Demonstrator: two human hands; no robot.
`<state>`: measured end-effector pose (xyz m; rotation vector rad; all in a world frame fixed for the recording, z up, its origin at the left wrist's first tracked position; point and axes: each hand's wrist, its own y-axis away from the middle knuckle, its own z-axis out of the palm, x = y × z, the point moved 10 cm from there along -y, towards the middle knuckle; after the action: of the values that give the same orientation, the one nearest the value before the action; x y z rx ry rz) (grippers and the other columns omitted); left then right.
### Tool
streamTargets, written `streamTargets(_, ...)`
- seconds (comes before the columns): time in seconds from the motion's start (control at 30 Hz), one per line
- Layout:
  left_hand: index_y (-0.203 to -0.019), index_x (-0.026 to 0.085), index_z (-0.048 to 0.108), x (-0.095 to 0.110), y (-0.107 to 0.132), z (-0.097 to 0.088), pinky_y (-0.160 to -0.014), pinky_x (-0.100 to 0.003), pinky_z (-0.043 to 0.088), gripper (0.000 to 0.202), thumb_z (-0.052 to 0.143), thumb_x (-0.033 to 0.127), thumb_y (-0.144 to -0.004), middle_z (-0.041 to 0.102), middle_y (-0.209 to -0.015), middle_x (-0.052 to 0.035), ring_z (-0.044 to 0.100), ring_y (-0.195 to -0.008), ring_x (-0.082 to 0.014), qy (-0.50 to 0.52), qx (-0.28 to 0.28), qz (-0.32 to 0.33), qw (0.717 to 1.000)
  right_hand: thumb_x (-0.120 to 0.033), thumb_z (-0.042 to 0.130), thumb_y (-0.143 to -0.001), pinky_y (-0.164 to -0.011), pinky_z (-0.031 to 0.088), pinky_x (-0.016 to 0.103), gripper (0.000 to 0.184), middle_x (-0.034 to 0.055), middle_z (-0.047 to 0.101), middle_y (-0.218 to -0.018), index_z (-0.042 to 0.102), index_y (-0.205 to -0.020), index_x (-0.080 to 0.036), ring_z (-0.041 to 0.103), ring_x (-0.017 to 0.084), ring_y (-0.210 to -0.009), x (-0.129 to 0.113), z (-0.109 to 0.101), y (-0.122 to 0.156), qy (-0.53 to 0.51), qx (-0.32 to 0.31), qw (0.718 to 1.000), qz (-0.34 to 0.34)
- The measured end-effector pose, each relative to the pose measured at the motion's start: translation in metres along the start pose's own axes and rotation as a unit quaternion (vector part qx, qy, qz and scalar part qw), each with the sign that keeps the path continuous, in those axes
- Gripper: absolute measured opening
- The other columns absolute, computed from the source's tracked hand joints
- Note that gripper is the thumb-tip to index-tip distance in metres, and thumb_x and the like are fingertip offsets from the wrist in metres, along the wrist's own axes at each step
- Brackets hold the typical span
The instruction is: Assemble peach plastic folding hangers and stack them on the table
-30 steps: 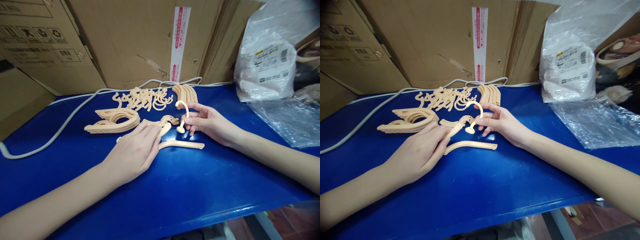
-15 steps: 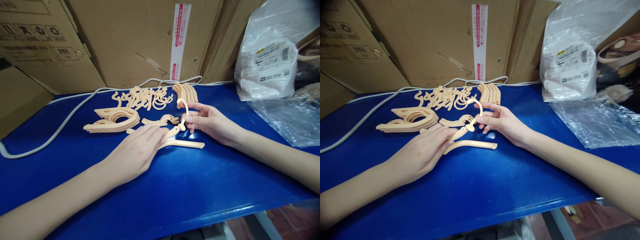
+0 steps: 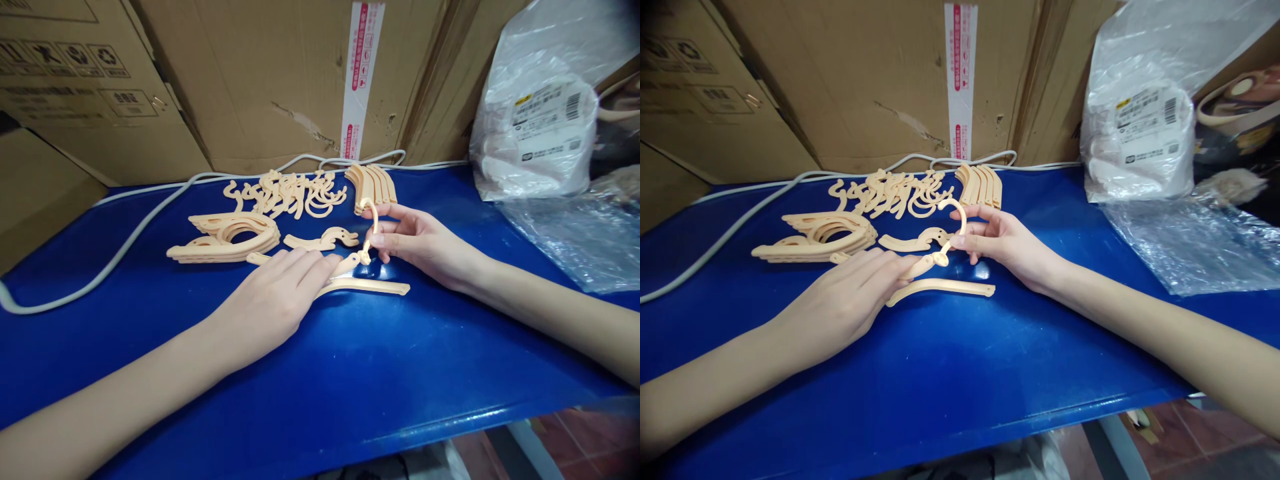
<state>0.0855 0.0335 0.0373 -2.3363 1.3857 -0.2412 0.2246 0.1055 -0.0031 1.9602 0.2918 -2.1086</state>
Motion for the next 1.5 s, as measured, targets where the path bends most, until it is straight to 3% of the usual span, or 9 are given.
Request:
streamTargets(0.13, -0.121, 0.007, 0.058, 0.003, 0.0, 0.0, -0.094, -0.04, 0.051, 0.028, 0.039, 0.009, -0.1, 0.068, -0.112, -0.0177, 0.061, -0.113, -0.0285, 0.0, 0.001, 0.011, 1.0, -0.025, 0.081, -0.074, -0.057, 0.035, 0.024, 0.043, -0.0039, 0.064, -0.075, 0.058, -0.109, -0.019, 0.048, 0.008, -0.061, -0.001, 0.003, 0.0, 0.0, -0.01, 1.0, 0.002)
streamTargets(0.37, -0.126, 0.008, 0.055, 0.005, 0.001, -0.004, -0.095, -0.039, 0.05, 0.03, 0.04, 0.009, -0.1, 0.068, -0.117, -0.0166, 0.06, -0.117, -0.0279, -0.001, 0.008, 0.019, 1.0, -0.027, 0.082, -0.072, -0.057, 0.034, 0.025, 0.045, -0.0042, 0.062, -0.073, 0.055, -0.107, -0.018, 0.047, 0.009, -0.06, -0.003, 0.007, 0.003, -0.004, -0.016, 1.0, 0.006)
streamTargets(0.6, -0.122, 0.004, 0.058, 0.01, 0.001, -0.007, -0.08, -0.038, 0.052, 0.029, 0.04, 0.01, -0.1, 0.07, -0.103, -0.0162, 0.066, -0.098, -0.0282, -0.043, 0.026, 0.046, 0.998, -0.025, 0.083, -0.073, -0.058, 0.04, 0.023, 0.04, -0.006, 0.062, -0.071, 0.052, -0.098, -0.019, 0.052, 0.008, -0.061, -0.009, 0.005, 0.004, 0.0, -0.017, 0.999, -0.035)
streamTargets(0.93, -0.116, 0.002, 0.061, 0.013, -0.004, -0.01, -0.073, -0.038, 0.051, 0.027, 0.041, 0.009, -0.1, 0.07, -0.094, -0.0155, 0.067, -0.09, -0.0292, -0.088, 0.031, 0.054, 0.994, -0.015, 0.074, -0.08, -0.066, 0.048, 0.025, 0.047, -0.007, 0.063, -0.074, 0.05, -0.12, -0.022, 0.057, 0.01, -0.067, -0.025, 0.007, 0.005, 0.049, -0.03, 0.994, -0.092)
streamTargets(1.23, -0.119, 0.0, 0.061, 0.017, -0.004, -0.008, -0.074, -0.039, 0.053, 0.034, 0.034, 0.006, -0.099, 0.072, -0.097, -0.0164, 0.068, -0.086, -0.0279, -0.112, 0.021, 0.065, 0.991, -0.021, 0.071, -0.085, -0.084, 0.053, 0.036, 0.052, -0.0014, 0.064, -0.089, 0.052, -0.133, -0.024, 0.063, 0.016, -0.085, -0.03, 0.008, 0.009, 0.129, -0.03, 0.983, -0.129)
streamTargets(1.5, -0.12, 0.0, 0.061, 0.017, -0.003, -0.007, -0.074, -0.039, 0.053, 0.035, 0.033, 0.006, -0.099, 0.072, -0.095, -0.0153, 0.067, -0.083, -0.0273, -0.121, 0.019, 0.065, 0.99, -0.027, 0.069, -0.088, -0.087, 0.055, 0.041, 0.054, 0.0034, 0.068, -0.104, 0.049, -0.139, -0.026, 0.066, 0.02, -0.092, -0.035, 0.009, 0.013, 0.181, -0.022, 0.973, -0.142)
